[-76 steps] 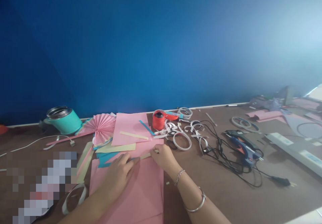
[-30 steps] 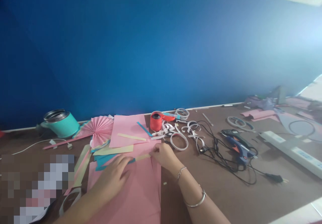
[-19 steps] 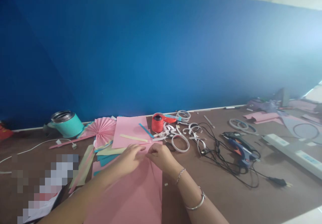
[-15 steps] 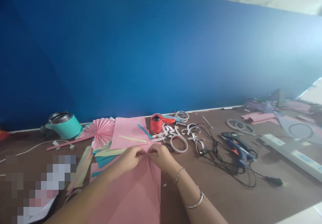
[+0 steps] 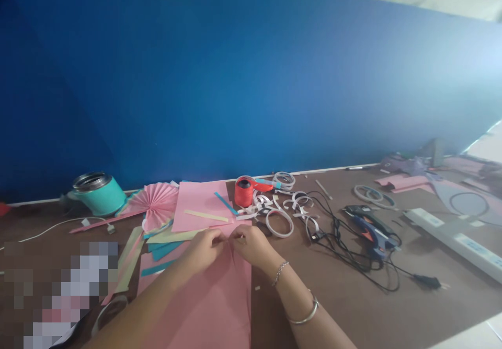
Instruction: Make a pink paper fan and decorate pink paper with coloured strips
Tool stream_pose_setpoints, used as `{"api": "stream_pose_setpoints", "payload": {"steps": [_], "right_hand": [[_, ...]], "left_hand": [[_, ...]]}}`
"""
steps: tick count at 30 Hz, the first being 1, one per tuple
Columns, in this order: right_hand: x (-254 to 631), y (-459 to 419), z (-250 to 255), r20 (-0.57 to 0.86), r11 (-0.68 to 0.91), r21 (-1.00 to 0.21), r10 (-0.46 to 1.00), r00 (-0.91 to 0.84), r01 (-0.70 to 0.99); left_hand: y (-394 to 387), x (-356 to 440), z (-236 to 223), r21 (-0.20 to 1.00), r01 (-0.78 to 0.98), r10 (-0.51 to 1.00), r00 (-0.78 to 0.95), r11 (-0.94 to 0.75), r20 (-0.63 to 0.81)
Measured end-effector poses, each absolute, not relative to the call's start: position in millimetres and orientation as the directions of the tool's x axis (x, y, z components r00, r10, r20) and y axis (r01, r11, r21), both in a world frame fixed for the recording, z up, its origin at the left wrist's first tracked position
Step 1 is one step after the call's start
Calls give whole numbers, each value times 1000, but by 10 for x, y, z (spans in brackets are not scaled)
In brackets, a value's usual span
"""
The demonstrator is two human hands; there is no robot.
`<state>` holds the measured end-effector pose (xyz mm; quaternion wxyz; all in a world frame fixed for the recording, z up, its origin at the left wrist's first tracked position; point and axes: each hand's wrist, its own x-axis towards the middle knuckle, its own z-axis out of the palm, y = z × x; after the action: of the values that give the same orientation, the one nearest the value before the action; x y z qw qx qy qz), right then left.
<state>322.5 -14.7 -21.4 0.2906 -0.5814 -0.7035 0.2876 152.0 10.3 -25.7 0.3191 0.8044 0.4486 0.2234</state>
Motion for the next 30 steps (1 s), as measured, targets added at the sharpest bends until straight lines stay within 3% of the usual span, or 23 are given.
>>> {"api": "stream_pose_setpoints", "payload": {"steps": [8, 17, 30], "right_hand": [[3200, -147, -220, 139, 215, -708, 976, -165, 673], [3136, -150, -231, 111, 140, -832, 990, -86, 536], [3176, -135, -241, 78, 120, -820, 992, -99, 559]], "left_hand": [[62, 1551, -185, 660, 597, 860, 485, -457, 157], [25, 1556, -152, 616, 616, 858, 463, -491, 220], [37, 1550, -159, 651, 613, 876, 447, -447, 180]]}}
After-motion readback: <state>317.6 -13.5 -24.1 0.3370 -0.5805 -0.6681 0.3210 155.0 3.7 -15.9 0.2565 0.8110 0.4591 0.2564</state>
